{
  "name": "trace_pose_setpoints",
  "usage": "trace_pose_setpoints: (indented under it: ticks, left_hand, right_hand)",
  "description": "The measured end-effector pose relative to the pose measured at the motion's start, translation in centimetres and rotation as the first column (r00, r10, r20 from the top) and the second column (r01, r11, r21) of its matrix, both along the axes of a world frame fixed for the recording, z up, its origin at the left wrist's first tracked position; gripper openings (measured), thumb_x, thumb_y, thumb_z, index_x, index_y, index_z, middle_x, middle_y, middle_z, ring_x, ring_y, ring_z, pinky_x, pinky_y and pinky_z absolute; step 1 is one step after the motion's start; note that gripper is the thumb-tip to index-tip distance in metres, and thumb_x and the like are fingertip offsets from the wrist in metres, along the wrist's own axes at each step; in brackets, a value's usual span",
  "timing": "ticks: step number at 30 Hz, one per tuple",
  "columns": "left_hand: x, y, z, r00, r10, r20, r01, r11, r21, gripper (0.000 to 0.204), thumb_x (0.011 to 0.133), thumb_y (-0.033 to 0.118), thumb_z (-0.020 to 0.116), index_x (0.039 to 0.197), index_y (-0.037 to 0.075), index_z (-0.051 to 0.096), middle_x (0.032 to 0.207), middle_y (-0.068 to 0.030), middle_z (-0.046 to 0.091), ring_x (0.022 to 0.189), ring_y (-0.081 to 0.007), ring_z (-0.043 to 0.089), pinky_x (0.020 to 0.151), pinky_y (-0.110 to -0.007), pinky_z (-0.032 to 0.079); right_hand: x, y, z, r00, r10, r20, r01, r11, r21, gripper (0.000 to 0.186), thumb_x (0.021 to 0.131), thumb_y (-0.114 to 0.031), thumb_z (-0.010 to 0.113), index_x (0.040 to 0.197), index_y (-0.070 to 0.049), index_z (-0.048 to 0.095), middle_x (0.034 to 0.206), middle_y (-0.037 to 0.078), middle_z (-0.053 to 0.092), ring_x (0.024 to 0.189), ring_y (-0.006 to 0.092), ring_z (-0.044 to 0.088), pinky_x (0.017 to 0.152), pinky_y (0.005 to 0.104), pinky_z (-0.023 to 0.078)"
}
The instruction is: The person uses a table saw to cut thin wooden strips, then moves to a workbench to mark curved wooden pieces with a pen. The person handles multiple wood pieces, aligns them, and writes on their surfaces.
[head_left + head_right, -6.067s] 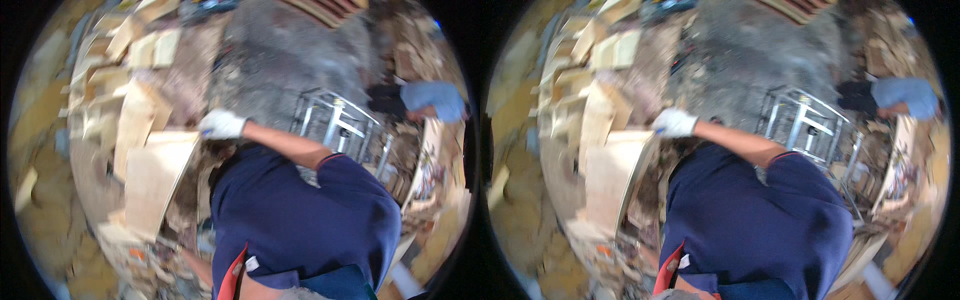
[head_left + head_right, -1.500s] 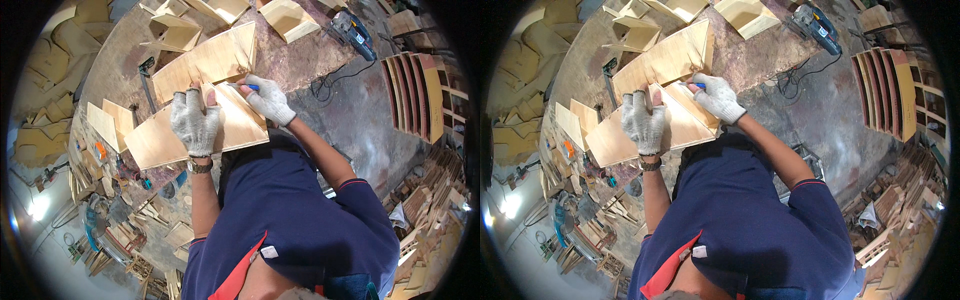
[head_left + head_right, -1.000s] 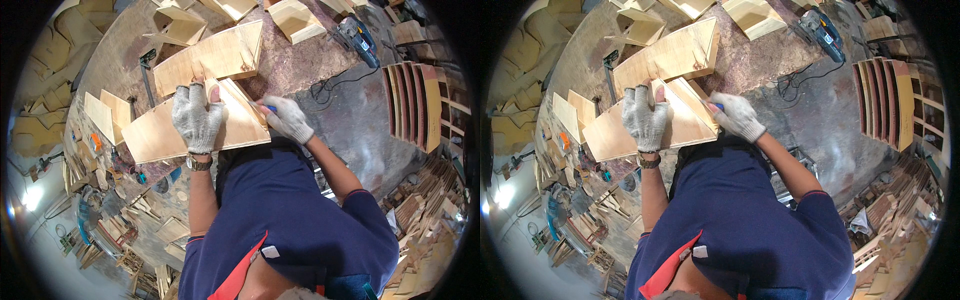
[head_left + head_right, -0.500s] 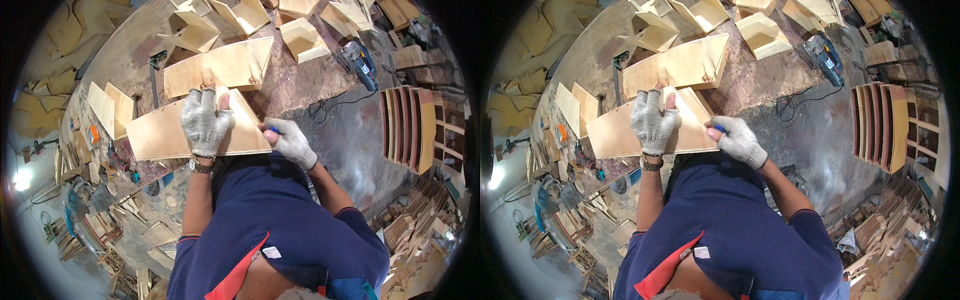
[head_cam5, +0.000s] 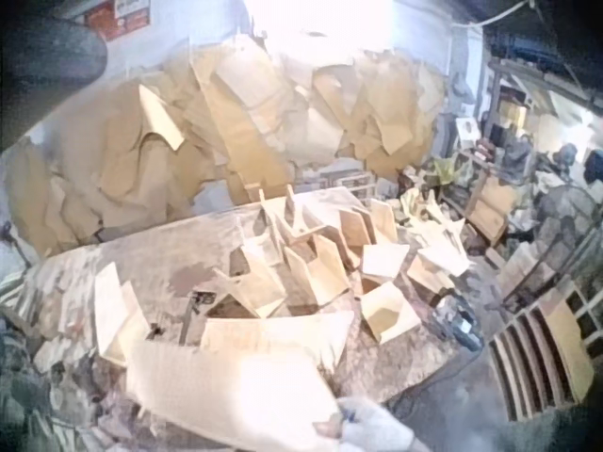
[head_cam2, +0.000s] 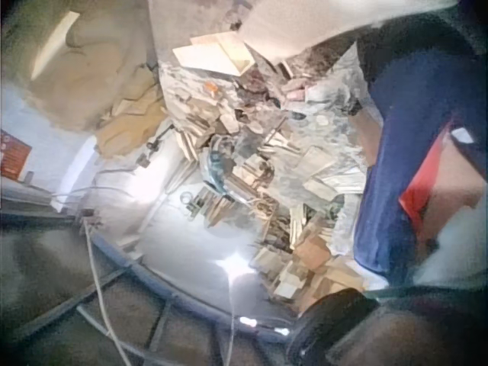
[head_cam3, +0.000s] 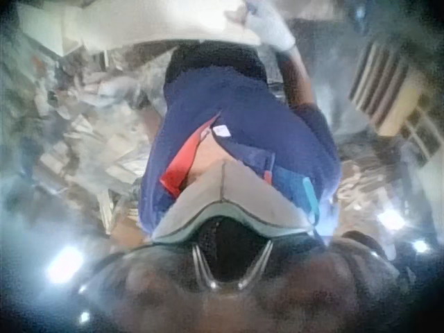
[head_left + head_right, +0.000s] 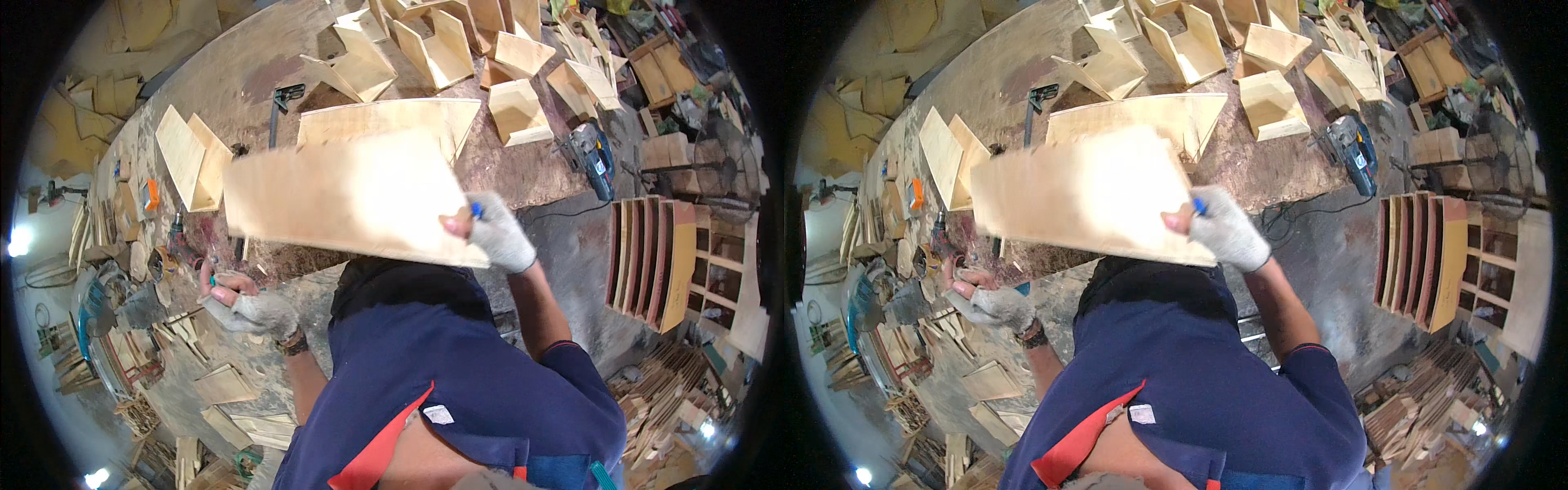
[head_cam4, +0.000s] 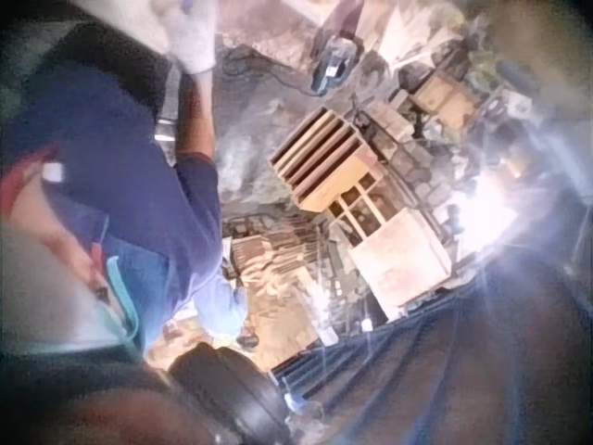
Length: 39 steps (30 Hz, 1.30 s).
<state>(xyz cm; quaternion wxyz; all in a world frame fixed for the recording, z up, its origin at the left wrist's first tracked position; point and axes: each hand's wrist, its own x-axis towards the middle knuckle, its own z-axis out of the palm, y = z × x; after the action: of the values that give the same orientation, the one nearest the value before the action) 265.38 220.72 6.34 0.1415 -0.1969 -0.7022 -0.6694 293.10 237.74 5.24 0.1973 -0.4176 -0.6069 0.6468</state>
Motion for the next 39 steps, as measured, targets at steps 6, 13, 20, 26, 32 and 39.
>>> trace_pose_setpoints:
  ticks: [6, 13, 20, 26, 32, 39]
  left_hand:
    - [-3.5, -2.0, -3.8, 0.964, -0.169, 0.203, 0.184, 0.981, -0.058, 0.041, 0.107, 0.025, 0.044, 0.13, -0.008, 0.054, 0.063, 0.0037, 0.04, 0.055, -0.0067, 0.04, 0.053, -0.023, 0.038]
    - [-6.9, -1.2, -8.6, 0.838, -0.357, 0.413, 0.473, 0.852, -0.225, 0.028, 0.107, 0.017, 0.047, 0.124, -0.001, 0.06, 0.077, 0.0027, 0.049, 0.063, -0.0044, 0.042, 0.057, -0.022, 0.037]
    - [-11.7, 0.1, -13.2, 0.921, -0.254, 0.296, 0.379, 0.766, -0.52, 0.028, 0.103, 0.02, 0.057, 0.12, -0.002, 0.063, 0.098, -0.0056, 0.065, 0.082, -0.014, 0.055, 0.074, -0.03, 0.047]
    - [-16.0, 1.8, -16.7, 0.932, -0.251, 0.263, 0.359, 0.518, -0.776, 0.045, 0.099, 0.042, 0.062, 0.114, -0.001, 0.066, 0.085, -0.0068, 0.063, 0.077, -0.0156, 0.055, 0.071, -0.029, 0.046]
    - [-15.4, 2.5, -19.1, 0.701, -0.284, 0.654, 0.602, 0.727, -0.331, 0.042, 0.101, 0.044, 0.061, 0.08, 0.008, 0.061, 0.068, 0.0067, 0.045, 0.059, -0.0064, 0.039, 0.055, -0.026, 0.034]
    - [-15.4, -5.0, -21.2, 0.754, -0.174, 0.634, 0.016, 0.969, 0.246, 0.039, 0.101, 0.048, 0.058, 0.083, 0.014, 0.06, 0.074, 0.0064, 0.05, 0.062, -0.0081, 0.044, 0.064, -0.021, 0.039]
  right_hand:
    - [1.9, 10.9, -2.0, 0.974, -0.209, 0.086, 0.201, 0.975, 0.089, 0.032, 0.088, -0.024, 0.079, 0.102, 0.003, 0.067, 0.084, 0.001, 0.065, 0.076, 0.0092, 0.061, 0.065, 0.0278, 0.051]
    - [2.7, 18.2, -8.7, 0.958, -0.227, -0.173, 0.2, 0.967, -0.16, 0.037, 0.089, -0.03, 0.078, 0.106, 0.001, 0.065, 0.101, 0.006, 0.069, 0.085, 0.0118, 0.065, 0.072, 0.0283, 0.052]
    - [7.1, 17.4, -10.4, 0.908, -0.419, -0.024, 0.418, 0.908, -0.009, 0.039, 0.098, -0.046, 0.059, 0.09, -0.008, 0.065, 0.068, -0.001, 0.061, 0.05, 0.009, 0.052, 0.044, 0.0234, 0.037]
    - [7.2, 6.8, -15.8, 0.888, -0.313, 0.336, 0.341, 0.94, -0.026, 0.03, 0.098, -0.032, 0.056, 0.092, -0.006, 0.069, 0.074, 0.003, 0.067, 0.049, 0.0088, 0.051, 0.042, 0.0241, 0.036]
    - [-1.2, 0.3, -14.1, 0.889, 0.165, 0.427, -0.232, 0.967, 0.109, 0.046, 0.087, -0.039, 0.073, 0.108, 0.002, 0.068, 0.087, 0.019, 0.07, 0.078, 0.0255, 0.066, 0.074, 0.0404, 0.053]
    - [-4.0, -2.5, -12.7, 0.723, 0.413, 0.554, -0.594, 0.781, 0.193, 0.029, 0.078, -0.023, 0.073, 0.098, -0.003, 0.067, 0.092, 0.021, 0.071, 0.086, 0.0402, 0.068, 0.076, 0.049, 0.053]
